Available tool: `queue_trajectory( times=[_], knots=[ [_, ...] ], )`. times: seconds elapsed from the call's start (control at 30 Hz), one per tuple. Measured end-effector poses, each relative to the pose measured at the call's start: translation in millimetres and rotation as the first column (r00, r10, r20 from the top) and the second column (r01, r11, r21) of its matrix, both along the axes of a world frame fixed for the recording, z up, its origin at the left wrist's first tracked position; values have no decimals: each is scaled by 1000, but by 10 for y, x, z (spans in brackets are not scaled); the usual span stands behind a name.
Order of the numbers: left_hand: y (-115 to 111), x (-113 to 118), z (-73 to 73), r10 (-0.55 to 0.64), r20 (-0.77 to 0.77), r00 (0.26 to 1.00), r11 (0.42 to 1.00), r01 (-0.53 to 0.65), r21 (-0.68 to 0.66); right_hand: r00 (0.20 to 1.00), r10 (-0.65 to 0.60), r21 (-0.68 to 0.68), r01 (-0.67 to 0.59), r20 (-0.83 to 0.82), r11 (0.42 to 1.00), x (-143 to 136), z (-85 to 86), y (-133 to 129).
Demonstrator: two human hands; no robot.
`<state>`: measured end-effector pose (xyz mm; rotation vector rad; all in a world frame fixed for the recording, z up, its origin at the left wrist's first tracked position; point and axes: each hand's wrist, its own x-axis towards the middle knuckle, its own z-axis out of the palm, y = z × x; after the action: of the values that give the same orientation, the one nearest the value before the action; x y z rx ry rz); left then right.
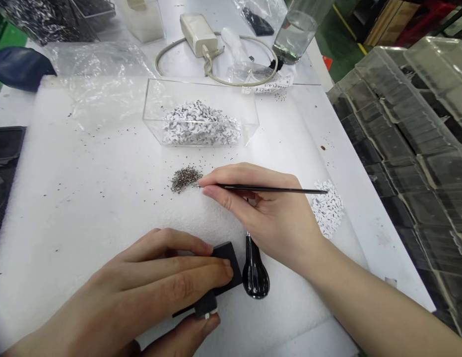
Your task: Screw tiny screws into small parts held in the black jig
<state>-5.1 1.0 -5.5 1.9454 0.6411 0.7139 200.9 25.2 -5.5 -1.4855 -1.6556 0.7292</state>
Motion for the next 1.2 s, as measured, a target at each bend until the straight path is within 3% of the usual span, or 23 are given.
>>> queue_trajectory(
  times=[0.8,1.2],
  knots=[
    [48,15,93,-39,-57,998,999,40,14,999,37,14,-37,-25,999,6,-20,22],
    [13,4,26,-43,-41,998,999,43,7,999,29,24,-29,-23,999,6,2,-1]
  ],
)
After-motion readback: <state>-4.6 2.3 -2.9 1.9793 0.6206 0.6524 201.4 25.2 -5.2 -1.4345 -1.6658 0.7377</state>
